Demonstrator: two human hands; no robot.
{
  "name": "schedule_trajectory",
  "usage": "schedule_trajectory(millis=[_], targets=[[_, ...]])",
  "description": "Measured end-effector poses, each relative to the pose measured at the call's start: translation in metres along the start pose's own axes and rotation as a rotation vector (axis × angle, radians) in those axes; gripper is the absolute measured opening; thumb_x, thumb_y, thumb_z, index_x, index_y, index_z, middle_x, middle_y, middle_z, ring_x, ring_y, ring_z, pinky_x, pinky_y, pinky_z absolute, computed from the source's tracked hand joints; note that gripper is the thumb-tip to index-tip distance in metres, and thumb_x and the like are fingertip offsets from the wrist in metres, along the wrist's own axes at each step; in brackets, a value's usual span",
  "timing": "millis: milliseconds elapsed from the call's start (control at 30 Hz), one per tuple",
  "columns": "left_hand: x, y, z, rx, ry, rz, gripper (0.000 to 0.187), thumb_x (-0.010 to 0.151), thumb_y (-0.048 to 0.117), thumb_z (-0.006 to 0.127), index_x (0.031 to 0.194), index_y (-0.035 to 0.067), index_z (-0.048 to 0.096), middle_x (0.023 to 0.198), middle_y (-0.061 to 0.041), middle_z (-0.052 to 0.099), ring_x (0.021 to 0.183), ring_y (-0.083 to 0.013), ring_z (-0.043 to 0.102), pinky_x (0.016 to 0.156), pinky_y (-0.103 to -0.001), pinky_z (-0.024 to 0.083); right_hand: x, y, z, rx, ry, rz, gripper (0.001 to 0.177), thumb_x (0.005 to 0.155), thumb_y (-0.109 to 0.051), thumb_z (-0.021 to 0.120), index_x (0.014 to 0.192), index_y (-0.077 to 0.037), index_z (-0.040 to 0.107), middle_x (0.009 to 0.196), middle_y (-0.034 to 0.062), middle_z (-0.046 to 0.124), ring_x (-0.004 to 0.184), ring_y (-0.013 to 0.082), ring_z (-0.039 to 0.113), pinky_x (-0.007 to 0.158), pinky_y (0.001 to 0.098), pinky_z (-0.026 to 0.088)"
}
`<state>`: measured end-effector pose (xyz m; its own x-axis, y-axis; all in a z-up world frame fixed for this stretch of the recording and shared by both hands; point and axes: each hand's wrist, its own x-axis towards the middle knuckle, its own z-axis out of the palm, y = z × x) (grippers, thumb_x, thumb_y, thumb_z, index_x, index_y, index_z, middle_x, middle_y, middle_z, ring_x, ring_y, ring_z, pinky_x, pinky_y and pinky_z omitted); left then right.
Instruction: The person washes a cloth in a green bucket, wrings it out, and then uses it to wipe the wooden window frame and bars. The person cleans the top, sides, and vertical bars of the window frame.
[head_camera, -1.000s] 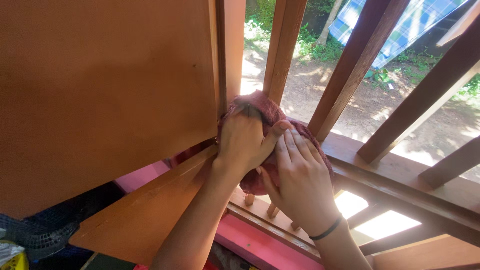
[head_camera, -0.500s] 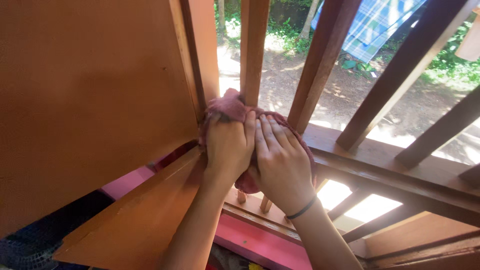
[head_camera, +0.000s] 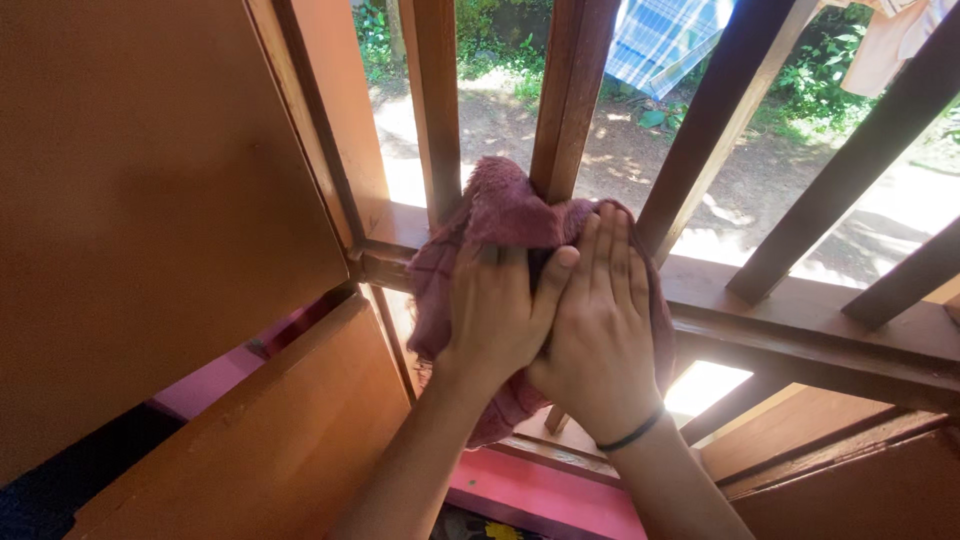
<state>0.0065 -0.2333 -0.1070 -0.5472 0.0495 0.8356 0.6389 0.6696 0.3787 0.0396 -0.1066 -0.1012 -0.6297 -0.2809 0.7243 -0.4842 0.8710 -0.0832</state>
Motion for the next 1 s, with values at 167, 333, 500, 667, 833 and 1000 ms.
schedule_trajectory(millis=[167, 333, 500, 667, 833, 1000], targets=[[0.034, -0.02, -0.011, 0.055, -0.415, -0.244, 0.084, 0.1, 0.067, 0.036, 0.073, -0.006, 0.065, 0.077, -0.031, 0.065, 0.082, -0.0467, 0.068, 0.081, -0.055, 0.053, 0.036, 0.003, 0.012, -0.038, -0.136, -0.01, 0.093, 0.08, -0.042, 0.067, 0.142, 0.021, 0.036, 0.148, 0.0482, 0.031, 0.144, 0.0552, 0.03, 0.119, 0.0557, 0.023], [0.019, -0.011, -0.01, 0.097, -0.389, -0.13, 0.09, 0.096, 0.074, 0.036, 0.075, -0.008, 0.064, 0.079, -0.033, 0.065, 0.084, -0.0492, 0.067, 0.08, -0.057, 0.052, 0.029, 0.002, 0.004, 0.125, -0.055, -0.045, 0.078, 0.073, -0.041, 0.07, 0.131, 0.008, 0.056, 0.14, 0.0407, 0.048, 0.129, 0.0537, 0.048, 0.108, 0.0529, 0.035], [-0.002, 0.003, -0.02, 0.045, -0.246, -0.076, 0.089, 0.101, 0.072, 0.035, 0.098, -0.012, 0.063, 0.093, -0.035, 0.065, 0.096, -0.0522, 0.064, 0.088, -0.057, 0.05, 0.016, 0.004, -0.011, 0.144, -0.149, -0.011, 0.046, 0.082, -0.033, 0.067, 0.109, 0.004, 0.065, 0.114, 0.0274, 0.066, 0.109, 0.0428, 0.065, 0.105, 0.0478, 0.047], [-0.002, 0.014, -0.032, 0.081, -0.204, -0.001, 0.09, 0.104, 0.071, 0.034, 0.106, -0.014, 0.064, 0.103, -0.035, 0.067, 0.102, -0.0529, 0.063, 0.095, -0.058, 0.047, 0.015, 0.003, -0.009, 0.113, -0.02, -0.133, 0.066, 0.077, -0.032, 0.07, 0.122, 0.013, 0.054, 0.111, 0.0313, 0.067, 0.104, 0.0421, 0.066, 0.098, 0.049, 0.048], [0.021, 0.022, -0.028, 0.253, -0.597, -0.317, 0.095, 0.091, 0.079, 0.036, 0.088, -0.009, 0.069, 0.093, -0.032, 0.069, 0.108, -0.0444, 0.065, 0.105, -0.053, 0.046, 0.043, 0.012, -0.01, 0.218, -0.471, 0.173, 0.096, 0.068, -0.042, 0.075, 0.143, 0.007, 0.041, 0.108, 0.024, 0.067, 0.101, 0.0393, 0.066, 0.087, 0.0455, 0.052], [0.008, 0.027, -0.037, 0.22, -0.414, -0.132, 0.094, 0.094, 0.079, 0.038, 0.094, -0.011, 0.068, 0.105, -0.032, 0.068, 0.114, -0.0456, 0.061, 0.107, -0.053, 0.044, 0.024, 0.004, -0.014, 0.138, -0.267, 0.105, 0.072, 0.076, -0.037, 0.071, 0.125, 0.011, 0.05, 0.11, 0.0256, 0.068, 0.112, 0.039, 0.064, 0.101, 0.043, 0.049]])
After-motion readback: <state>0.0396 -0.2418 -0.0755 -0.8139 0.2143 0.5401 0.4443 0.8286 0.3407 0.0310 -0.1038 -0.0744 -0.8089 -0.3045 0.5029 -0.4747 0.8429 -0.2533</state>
